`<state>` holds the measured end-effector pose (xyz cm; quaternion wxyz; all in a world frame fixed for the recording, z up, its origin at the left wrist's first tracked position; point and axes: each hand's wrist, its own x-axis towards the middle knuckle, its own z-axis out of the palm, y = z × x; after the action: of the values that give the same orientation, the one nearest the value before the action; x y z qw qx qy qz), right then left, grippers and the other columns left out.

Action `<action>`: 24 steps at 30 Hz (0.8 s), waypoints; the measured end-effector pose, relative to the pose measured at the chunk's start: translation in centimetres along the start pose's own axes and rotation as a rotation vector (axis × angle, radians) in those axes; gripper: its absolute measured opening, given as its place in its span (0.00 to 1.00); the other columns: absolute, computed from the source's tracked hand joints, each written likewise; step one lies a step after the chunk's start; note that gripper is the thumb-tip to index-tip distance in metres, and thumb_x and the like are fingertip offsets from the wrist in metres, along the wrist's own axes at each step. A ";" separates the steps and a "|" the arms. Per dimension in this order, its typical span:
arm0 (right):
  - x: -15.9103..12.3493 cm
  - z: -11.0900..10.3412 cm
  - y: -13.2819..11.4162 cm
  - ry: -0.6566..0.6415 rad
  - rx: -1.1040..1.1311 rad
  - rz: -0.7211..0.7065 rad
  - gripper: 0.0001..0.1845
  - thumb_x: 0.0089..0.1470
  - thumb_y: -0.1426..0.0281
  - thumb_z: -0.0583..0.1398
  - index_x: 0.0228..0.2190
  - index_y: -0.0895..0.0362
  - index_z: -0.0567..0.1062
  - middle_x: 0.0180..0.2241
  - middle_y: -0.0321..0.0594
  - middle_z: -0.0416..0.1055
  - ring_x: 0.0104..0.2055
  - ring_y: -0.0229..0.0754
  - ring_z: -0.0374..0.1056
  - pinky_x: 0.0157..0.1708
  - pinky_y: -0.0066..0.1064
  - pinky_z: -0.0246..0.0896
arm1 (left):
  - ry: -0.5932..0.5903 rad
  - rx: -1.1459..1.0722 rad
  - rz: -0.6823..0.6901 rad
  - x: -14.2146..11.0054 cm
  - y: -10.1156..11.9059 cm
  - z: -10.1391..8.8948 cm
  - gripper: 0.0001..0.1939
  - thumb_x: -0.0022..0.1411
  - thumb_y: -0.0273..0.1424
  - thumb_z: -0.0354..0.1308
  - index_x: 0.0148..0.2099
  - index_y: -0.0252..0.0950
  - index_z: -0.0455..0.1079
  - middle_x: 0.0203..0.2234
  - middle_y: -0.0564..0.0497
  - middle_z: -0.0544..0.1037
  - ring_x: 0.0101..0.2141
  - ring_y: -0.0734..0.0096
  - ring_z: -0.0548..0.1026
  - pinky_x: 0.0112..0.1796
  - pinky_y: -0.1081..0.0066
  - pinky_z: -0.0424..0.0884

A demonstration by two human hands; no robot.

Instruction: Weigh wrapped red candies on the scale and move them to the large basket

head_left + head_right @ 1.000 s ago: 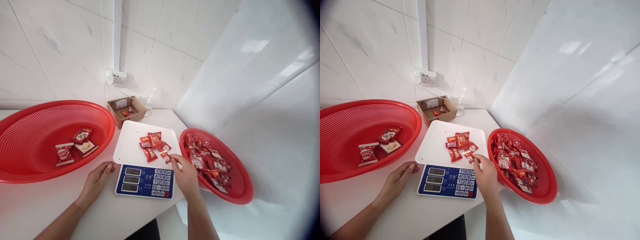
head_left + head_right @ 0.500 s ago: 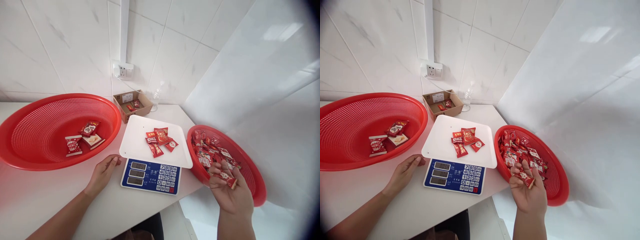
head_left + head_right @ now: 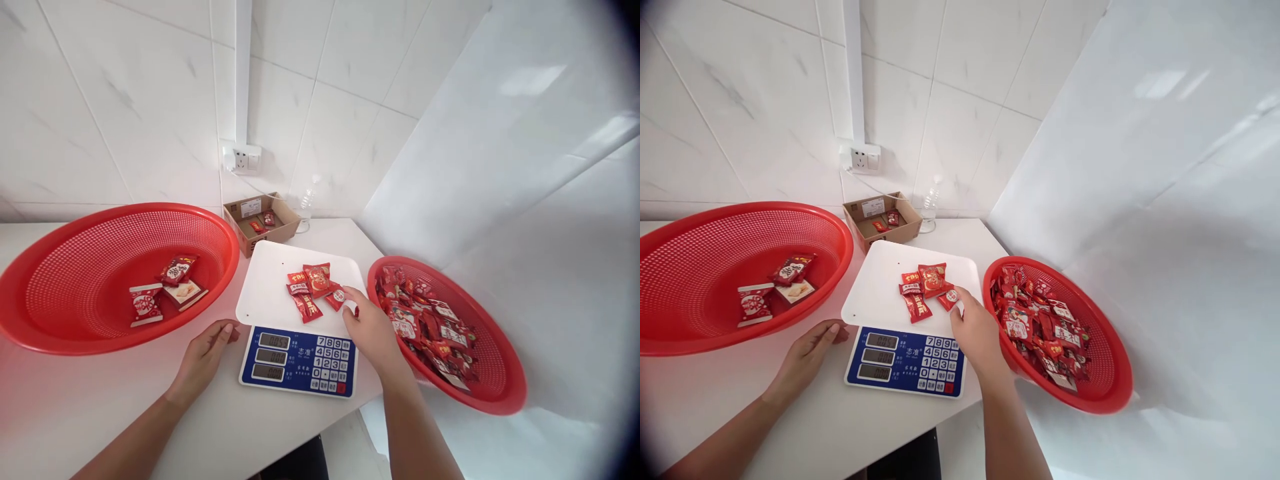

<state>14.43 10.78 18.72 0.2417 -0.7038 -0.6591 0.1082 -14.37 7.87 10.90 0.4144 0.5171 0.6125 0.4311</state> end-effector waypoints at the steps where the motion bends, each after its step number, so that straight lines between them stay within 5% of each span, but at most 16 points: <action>1: -0.1 0.0 -0.2 -0.025 0.005 0.004 0.26 0.53 0.68 0.51 0.54 0.52 0.68 0.48 0.41 0.74 0.42 0.46 0.71 0.43 0.38 0.64 | 0.000 -0.002 0.001 0.0 0.0 0.0 0.24 0.55 0.54 0.50 0.37 0.39 0.72 0.31 0.48 0.79 0.36 0.60 0.77 0.41 0.63 0.73; 6: -1.4 -0.8 0.8 -0.032 0.146 0.030 0.26 0.54 0.63 0.52 0.54 0.52 0.67 0.46 0.40 0.75 0.35 0.43 0.71 0.39 0.36 0.65 | 0.004 -0.020 -0.006 0.0 0.0 0.0 0.25 0.55 0.55 0.51 0.37 0.39 0.72 0.30 0.48 0.80 0.36 0.60 0.77 0.41 0.62 0.74; 12: -0.8 -1.7 3.4 0.100 0.105 0.112 0.25 0.52 0.62 0.53 0.51 0.55 0.70 0.52 0.44 0.71 0.51 0.49 0.68 0.50 0.42 0.61 | -0.013 -0.015 -0.024 0.1 -0.1 0.1 0.24 0.55 0.54 0.51 0.37 0.39 0.72 0.31 0.48 0.79 0.36 0.59 0.77 0.41 0.63 0.73; 24: 1.1 0.1 1.1 -0.063 0.038 -0.017 0.23 0.55 0.65 0.53 0.52 0.52 0.69 0.49 0.41 0.73 0.39 0.45 0.72 0.45 0.41 0.64 | -0.003 -0.011 -0.016 0.0 0.2 0.1 0.25 0.54 0.55 0.51 0.37 0.38 0.72 0.30 0.48 0.79 0.35 0.61 0.77 0.41 0.63 0.73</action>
<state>15.51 11.90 18.26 0.2352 -0.6895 -0.6704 0.1409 -14.27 7.89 11.03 0.4215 0.5104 0.6137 0.4304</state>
